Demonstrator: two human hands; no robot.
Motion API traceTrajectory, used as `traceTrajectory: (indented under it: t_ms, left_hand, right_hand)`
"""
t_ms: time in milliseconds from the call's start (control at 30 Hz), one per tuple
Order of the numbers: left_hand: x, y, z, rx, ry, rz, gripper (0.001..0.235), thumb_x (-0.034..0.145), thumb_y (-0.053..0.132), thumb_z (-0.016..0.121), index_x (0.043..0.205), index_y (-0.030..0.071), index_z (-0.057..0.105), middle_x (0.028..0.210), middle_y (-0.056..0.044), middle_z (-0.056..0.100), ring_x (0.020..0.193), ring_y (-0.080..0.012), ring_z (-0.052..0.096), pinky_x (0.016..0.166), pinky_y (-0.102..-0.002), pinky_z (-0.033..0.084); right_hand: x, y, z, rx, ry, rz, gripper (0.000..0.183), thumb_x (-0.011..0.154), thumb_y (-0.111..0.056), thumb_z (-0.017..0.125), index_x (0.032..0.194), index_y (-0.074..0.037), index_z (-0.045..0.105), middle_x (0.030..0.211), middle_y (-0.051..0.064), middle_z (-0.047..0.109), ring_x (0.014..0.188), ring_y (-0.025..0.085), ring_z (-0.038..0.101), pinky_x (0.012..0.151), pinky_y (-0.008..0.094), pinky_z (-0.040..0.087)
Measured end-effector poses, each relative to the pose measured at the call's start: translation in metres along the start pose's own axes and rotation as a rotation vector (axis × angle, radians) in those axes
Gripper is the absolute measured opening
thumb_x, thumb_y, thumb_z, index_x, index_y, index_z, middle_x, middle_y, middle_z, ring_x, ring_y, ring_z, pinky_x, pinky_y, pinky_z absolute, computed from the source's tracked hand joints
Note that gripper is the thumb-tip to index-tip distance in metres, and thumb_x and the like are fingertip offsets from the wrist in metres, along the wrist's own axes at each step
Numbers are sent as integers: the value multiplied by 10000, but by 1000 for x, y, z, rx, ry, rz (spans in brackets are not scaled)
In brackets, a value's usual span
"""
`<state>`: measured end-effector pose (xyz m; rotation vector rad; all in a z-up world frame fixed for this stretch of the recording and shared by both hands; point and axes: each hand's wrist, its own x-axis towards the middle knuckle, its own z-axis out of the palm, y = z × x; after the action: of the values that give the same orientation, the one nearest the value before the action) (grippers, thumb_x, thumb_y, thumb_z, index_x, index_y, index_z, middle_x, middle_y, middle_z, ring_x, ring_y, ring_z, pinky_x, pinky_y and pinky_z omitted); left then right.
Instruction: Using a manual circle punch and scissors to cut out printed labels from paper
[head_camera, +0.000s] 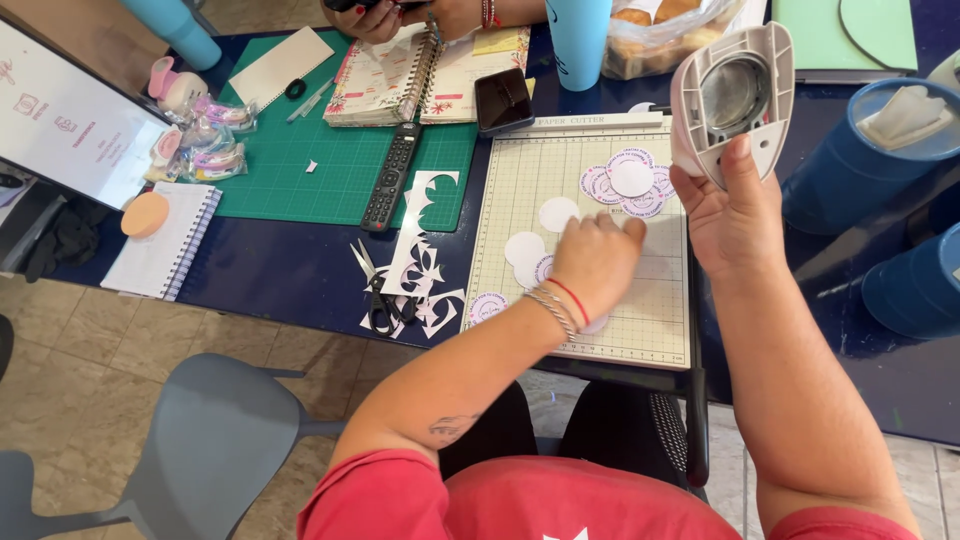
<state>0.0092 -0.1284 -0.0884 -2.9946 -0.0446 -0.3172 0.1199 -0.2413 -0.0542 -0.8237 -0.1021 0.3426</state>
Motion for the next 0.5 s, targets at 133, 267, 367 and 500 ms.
traceTrajectory:
  t_ms: [133, 267, 367, 500]
  left_hand:
    - [0, 19, -11, -25, -10, 80, 206, 882, 102, 720, 1037, 14, 617, 754, -136, 708, 786, -328, 680, 1093, -623, 487]
    - [-18, 42, -2, -32, 243, 168, 216, 903, 123, 568, 1049, 24, 691, 1071, -324, 713, 1054, -438, 677, 997, -555, 494]
    - [-35, 58, 7, -127, 496, 257, 149, 912, 72, 584, 948, -5, 706, 989, -310, 707, 959, -441, 700, 936, -537, 525]
    - [-68, 63, 6, -254, 612, 405, 185, 1014, 68, 523, 1077, -32, 666, 1087, -302, 684, 1068, -438, 698, 1013, -527, 518]
  right_hand:
    - [4, -3, -2, -22, 14, -23, 918, 684, -491, 879, 1459, -185, 493, 1373, 16, 671, 1167, 228, 717, 875, 301, 675]
    - [8, -2, -9, 37, 19, -26, 879, 716, -454, 871, 1465, -193, 492, 1357, -4, 683, 1125, 211, 722, 865, 311, 671]
    - [-1, -8, -1, 39, -25, -53, 637, 831, -429, 813, 1336, -160, 534, 1190, 6, 709, 997, 195, 757, 916, 348, 693]
    - [-5, -10, 3, 17, -70, -82, 459, 916, -430, 775, 1202, -128, 583, 1025, 21, 728, 861, 186, 788, 935, 368, 723]
